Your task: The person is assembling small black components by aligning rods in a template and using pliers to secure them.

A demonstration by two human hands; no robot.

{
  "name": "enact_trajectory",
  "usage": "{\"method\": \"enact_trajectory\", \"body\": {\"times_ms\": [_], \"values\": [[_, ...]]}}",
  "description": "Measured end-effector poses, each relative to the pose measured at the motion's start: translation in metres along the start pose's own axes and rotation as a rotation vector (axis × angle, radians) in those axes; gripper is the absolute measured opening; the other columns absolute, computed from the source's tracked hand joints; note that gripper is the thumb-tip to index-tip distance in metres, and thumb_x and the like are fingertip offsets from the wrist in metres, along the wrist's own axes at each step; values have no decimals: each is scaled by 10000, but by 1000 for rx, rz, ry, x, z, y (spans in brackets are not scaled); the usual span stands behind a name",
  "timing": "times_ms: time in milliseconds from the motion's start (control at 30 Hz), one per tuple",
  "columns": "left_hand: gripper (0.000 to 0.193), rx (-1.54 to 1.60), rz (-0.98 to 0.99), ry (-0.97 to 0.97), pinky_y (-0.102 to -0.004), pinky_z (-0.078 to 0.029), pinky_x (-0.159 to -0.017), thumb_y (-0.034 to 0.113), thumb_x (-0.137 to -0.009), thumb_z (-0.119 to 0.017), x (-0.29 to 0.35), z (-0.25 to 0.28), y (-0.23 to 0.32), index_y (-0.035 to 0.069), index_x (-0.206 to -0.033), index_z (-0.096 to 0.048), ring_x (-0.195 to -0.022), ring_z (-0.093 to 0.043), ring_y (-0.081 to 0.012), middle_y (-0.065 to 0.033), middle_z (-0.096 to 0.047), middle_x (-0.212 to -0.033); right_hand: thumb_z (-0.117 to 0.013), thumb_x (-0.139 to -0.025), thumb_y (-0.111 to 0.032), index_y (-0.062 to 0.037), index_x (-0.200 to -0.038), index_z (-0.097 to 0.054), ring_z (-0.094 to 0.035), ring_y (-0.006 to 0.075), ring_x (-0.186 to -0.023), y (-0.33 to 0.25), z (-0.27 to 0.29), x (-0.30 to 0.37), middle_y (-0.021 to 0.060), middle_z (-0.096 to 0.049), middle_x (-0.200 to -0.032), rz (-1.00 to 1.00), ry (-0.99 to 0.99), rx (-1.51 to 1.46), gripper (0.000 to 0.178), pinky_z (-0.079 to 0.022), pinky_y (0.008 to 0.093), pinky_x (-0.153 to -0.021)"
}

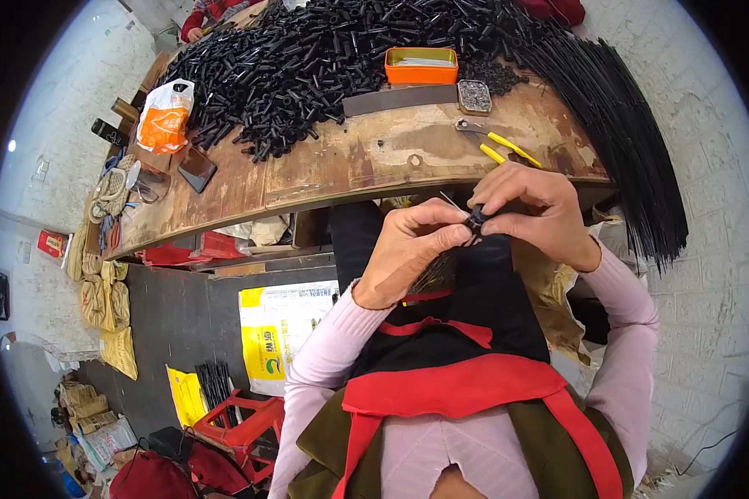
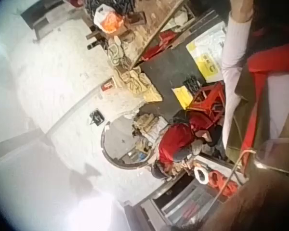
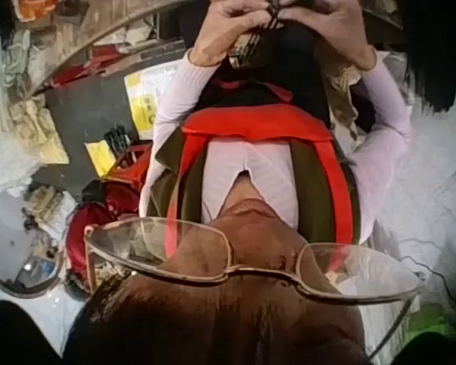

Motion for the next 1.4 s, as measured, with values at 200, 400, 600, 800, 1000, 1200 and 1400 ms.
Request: {"method": "enact_trajectory", "body": {"times_ms": [200, 400, 600, 800, 1000, 1200, 1400], "values": [[156, 150, 53, -71, -279, -527, -816, 66, -879, -713, -5, -7, -5, -41, -991, -690, -853, -637, -152, -57, -635, -922, -796, -725, 28, 0, -857, -665, -649, 264, -944, 10, 0, 1, 146, -697, -945, -35, -16, -240, 188, -521, 353, -830], [121, 422, 126, -173, -304, -549, -790, 75, -875, -720, -8, -13, -14, -10, -933, -657, -812, -648, -157, -69, -651, -876, -762, -744, 76, 7, -905, -698, -658, 232, -971, 13, -6, 7, 139, -697, -975, 182, 40, -262, 186, -528, 321, -844], [134, 398, 38, -124, -285, -544, -778, 62, -862, -731, 1, -14, -2, -13, -939, -652, -802, -650, -147, -78, -672, -872, -776, -741, 53, 4, -908, -698, -650, 249, -1005, 11, -12, 9, 149, -702, -998, 121, 50, -349, 191, -523, 337, -864], [151, 91, 17, -7, -254, -523, -729, 32, -829, -747, 11, -6, 13, -42, -938, -673, -773, -640, -133, -89, -687, -854, -814, -739, -65, -30, -857, -676, -649, 310, -996, 9, -20, 12, 131, -717, -966, 94, 118, -335, 185, -531, 448, -882], [122, 285, 64, -226, -267, -520, -714, 23, -818, -749, 9, -11, 10, -30, -887, -663, -759, -646, -149, -109, -677, -832, -818, -750, -107, -47, -867, -655, -648, 319, -997, 3, -33, 10, 135, -717, -967, 193, 28, -423, 210, -535, 451, -862], [173, -642, -520, 422, -273, -523, -606, -9, -819, -722, 29, -9, 40, -16, -986, -679, -729, -683, -159, -121, -709, -870, -709, -840, -3, -30, -955, -622, -627, 318, -1037, 13, -30, 5, 201, -695, -1049, 162, 266, -334, 147, -483, 421, -923], [252, -758, -751, 644, -348, -544, -677, 0, -800, -734, 45, -35, 37, -30, -1036, -651, -784, -688, -313, -179, -678, -896, -704, -846, -10, -16, -982, -608, -585, 306, -1107, 21, -40, 5, 212, -679, -1094, 149, 367, -370, 166, -438, 416, -983]]}}
Point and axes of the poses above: each hand's wrist, its own x-axis away from the middle knuckle, its own z-axis out of the back of the hand, y = z × x, the point moved 6 cm from there along -x, towards the middle knuckle
